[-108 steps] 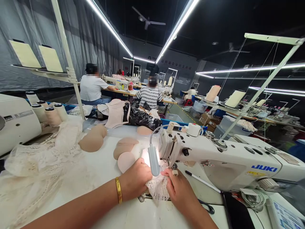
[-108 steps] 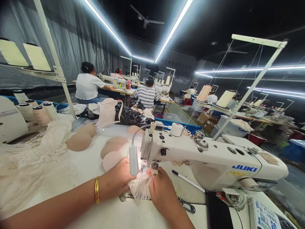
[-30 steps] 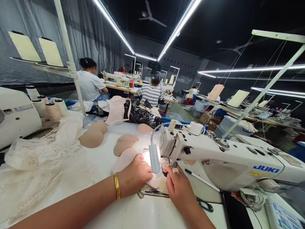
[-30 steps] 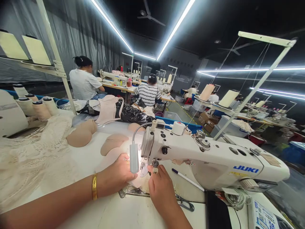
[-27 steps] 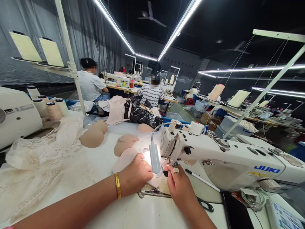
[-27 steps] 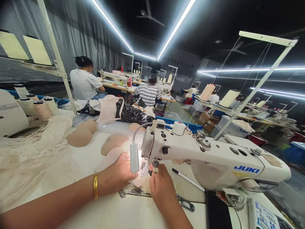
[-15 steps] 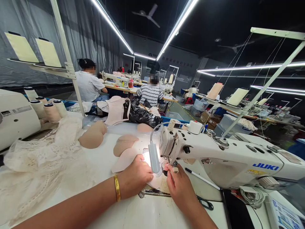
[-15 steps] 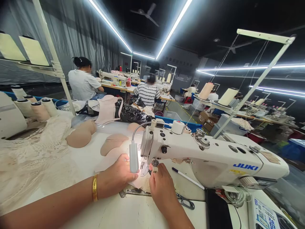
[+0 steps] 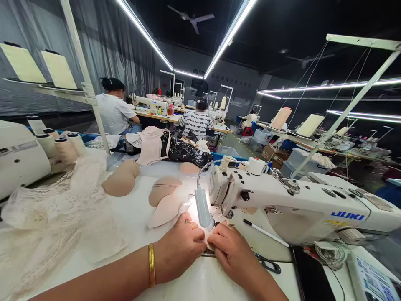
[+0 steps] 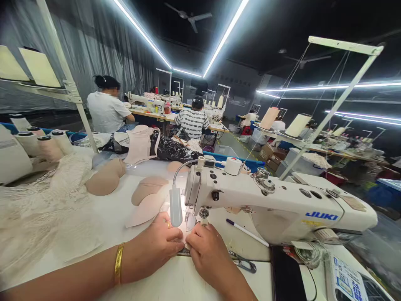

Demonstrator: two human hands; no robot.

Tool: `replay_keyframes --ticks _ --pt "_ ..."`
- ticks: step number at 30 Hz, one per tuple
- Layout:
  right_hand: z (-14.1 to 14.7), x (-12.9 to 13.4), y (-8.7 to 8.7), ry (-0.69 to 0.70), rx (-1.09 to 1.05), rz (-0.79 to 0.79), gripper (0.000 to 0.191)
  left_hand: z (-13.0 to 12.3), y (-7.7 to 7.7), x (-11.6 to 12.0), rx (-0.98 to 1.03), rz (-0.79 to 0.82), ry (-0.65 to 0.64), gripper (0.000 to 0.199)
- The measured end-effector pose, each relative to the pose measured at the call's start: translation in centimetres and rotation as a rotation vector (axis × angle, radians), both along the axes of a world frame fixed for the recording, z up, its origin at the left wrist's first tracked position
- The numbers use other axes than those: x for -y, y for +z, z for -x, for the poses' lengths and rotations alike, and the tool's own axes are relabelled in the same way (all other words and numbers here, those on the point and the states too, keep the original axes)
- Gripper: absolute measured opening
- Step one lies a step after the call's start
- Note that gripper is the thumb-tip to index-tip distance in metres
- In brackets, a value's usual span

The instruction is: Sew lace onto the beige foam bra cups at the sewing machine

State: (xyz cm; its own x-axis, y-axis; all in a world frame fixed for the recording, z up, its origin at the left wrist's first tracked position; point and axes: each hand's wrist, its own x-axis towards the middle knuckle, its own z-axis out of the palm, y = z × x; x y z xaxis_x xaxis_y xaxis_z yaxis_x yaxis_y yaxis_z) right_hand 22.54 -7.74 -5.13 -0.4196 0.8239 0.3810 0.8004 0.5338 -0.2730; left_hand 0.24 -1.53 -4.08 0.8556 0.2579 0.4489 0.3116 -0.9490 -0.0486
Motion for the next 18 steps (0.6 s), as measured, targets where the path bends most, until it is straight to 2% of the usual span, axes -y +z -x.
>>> replay_keyframes --ticks 3,9,18 --pt "0.1 -0.1 -0.2 -0.014 0.006 0.052 0.031 0.0 0.0 -0.2 -0.025 -0.002 0.009 0.021" --pt "0.2 -0.8 -0.5 -0.096 0.018 0.099 0.040 -0.4 -0.3 -2.2 -0.095 0.000 0.025 0.024" --pt "0.7 -1.4 -0.7 -0.164 0.092 0.044 0.037 -0.6 0.5 -4.5 -0.081 0.025 0.059 0.020"
